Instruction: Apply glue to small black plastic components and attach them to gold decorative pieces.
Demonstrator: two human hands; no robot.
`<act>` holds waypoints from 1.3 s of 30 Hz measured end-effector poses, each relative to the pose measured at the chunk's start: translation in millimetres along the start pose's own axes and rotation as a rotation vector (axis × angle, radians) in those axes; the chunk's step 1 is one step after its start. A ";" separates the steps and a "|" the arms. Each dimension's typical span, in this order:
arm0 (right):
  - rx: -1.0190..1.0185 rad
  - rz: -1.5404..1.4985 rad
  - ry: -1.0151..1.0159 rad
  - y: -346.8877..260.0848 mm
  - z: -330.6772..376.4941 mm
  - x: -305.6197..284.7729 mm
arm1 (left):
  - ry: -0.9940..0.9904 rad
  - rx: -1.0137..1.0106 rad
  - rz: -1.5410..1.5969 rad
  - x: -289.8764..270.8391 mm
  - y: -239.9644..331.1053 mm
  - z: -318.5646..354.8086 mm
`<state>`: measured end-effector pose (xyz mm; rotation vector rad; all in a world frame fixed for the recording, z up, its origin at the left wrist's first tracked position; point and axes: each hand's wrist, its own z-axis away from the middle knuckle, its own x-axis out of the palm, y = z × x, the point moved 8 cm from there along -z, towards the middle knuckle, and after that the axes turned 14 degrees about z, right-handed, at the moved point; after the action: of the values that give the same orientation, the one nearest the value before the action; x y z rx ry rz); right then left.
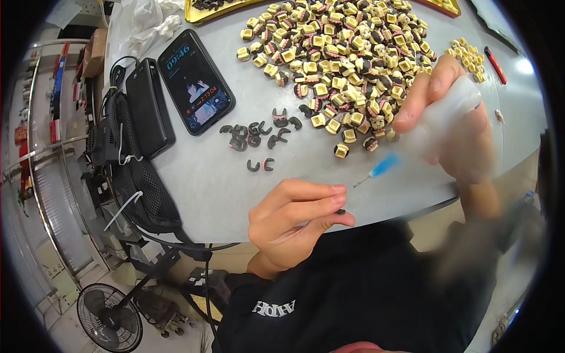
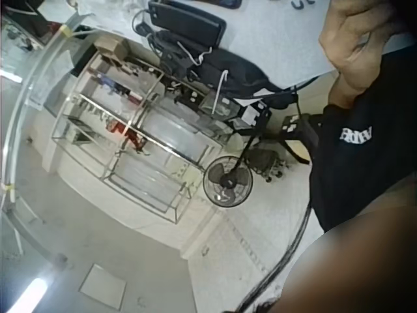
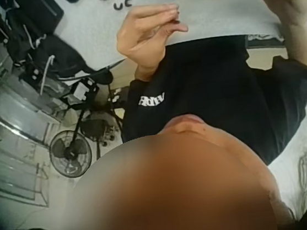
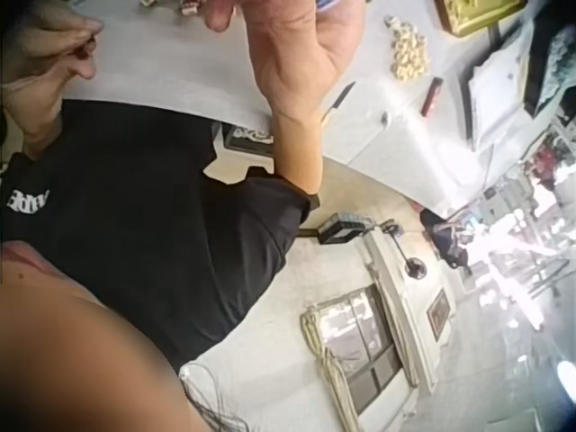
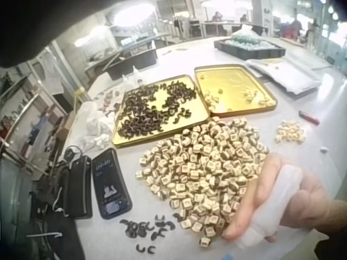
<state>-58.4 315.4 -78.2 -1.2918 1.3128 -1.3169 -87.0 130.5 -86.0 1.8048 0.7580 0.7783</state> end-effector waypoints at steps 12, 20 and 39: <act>-0.096 0.179 0.097 -0.6 0.6 -0.1 | 0.027 -0.086 0.062 -5.1 -11.1 2.4; 0.128 0.139 0.098 14.4 2.2 10.3 | 0.032 -0.073 0.007 -6.1 -9.7 3.0; 0.085 0.094 -0.031 14.8 6.7 24.3 | -0.116 -0.059 -0.100 -0.7 -10.3 1.9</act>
<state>-55.8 289.2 -91.1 -1.1745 1.2670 -1.2686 -87.4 132.2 -96.3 1.7299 0.7360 0.6185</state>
